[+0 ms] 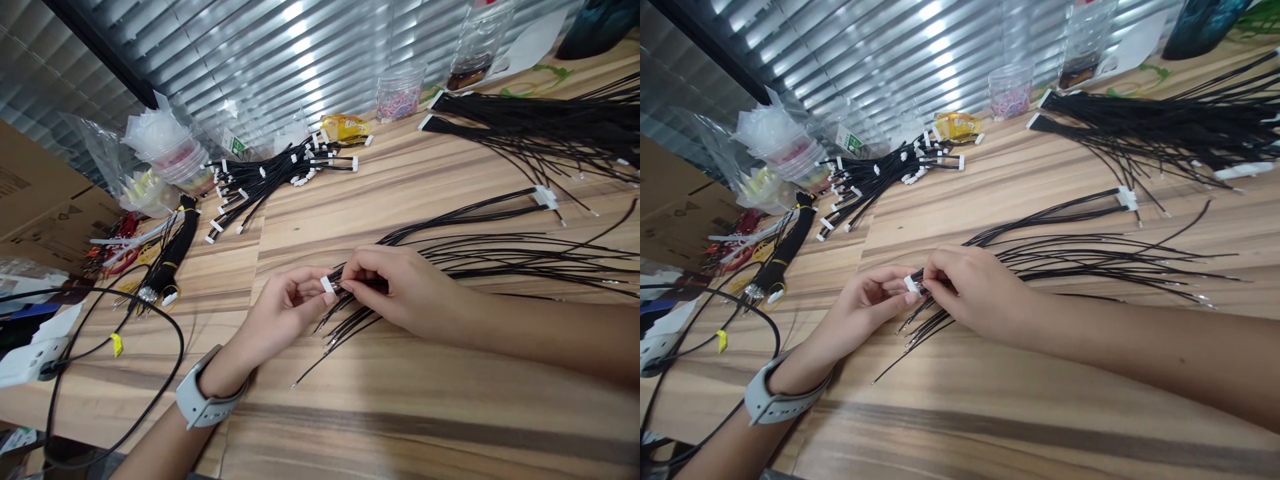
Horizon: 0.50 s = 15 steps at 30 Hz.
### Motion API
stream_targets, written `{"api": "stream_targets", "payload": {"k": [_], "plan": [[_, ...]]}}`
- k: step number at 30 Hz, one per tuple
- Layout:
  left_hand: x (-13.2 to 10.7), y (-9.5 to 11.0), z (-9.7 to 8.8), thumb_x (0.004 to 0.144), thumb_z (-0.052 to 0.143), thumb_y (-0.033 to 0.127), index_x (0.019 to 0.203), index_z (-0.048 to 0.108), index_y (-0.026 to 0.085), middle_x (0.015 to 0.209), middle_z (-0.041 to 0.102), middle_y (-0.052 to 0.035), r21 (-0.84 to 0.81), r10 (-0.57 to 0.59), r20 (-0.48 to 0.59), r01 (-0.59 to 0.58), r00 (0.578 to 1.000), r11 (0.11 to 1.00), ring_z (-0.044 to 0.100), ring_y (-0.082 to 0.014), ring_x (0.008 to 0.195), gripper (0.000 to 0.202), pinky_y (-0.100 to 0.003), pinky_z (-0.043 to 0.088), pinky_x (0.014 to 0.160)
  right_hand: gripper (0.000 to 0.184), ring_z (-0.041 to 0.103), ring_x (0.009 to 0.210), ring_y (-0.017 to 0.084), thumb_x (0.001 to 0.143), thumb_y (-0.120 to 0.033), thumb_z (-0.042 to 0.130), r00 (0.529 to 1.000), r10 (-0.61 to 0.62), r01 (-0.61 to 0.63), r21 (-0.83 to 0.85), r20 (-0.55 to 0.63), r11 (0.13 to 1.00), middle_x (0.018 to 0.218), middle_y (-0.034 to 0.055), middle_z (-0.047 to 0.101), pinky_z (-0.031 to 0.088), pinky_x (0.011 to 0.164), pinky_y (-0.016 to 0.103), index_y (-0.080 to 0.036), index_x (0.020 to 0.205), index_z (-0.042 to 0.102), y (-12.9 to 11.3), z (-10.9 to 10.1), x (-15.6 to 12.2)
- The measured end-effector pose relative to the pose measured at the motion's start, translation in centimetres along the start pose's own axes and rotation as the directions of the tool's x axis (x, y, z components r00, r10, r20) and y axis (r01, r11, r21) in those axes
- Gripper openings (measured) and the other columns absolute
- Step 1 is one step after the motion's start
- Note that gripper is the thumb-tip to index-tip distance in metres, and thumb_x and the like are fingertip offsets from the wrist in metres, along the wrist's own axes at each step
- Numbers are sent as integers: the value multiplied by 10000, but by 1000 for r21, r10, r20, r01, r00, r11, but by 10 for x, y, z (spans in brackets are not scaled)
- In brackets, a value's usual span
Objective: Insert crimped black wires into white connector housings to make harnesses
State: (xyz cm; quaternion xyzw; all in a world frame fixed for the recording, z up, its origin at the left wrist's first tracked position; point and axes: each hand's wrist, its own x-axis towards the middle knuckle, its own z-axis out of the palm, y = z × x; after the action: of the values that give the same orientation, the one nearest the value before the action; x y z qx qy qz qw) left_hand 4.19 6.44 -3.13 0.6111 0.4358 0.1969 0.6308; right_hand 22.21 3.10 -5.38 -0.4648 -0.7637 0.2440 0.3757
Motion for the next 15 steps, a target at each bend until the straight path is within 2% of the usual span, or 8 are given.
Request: {"api": "stream_targets", "payload": {"k": [4, 9, 15], "plan": [[-3, 0, 3, 752, 644, 190, 988, 642, 147, 756, 688, -30, 106, 32, -26, -29, 999, 994, 580, -115, 670, 240, -205, 420, 585, 131, 485, 618, 111, 831, -112, 462, 999, -42, 41, -54, -13, 998, 696, 20, 566, 343, 570, 224, -143, 743, 553, 2, 2, -2], [-4, 1, 4, 759, 641, 198, 1012, 646, 149, 708, 668, -13, 103, 14, -8, -13, 1000, 995, 531, -87, 577, 257, -191, 376, 515, 175, 483, 640, 119, 871, -141, 408, 995, -104, 103, -84, -8, 991, 729, 39, 552, 349, 585, 235, -129, 766, 549, 2, 3, -5], [1, 0, -1, 720, 682, 185, 968, 644, 142, 782, 698, -33, -6, -14, 23, 14, 1000, 1000, 600, -123, 744, 255, -219, 433, 676, 95, 450, 568, 89, 787, -88, 510, 999, -29, 28, -20, -19, 999, 647, -12, 539, 317, 540, 205, -149, 727, 551, 0, 1, -1]]}}
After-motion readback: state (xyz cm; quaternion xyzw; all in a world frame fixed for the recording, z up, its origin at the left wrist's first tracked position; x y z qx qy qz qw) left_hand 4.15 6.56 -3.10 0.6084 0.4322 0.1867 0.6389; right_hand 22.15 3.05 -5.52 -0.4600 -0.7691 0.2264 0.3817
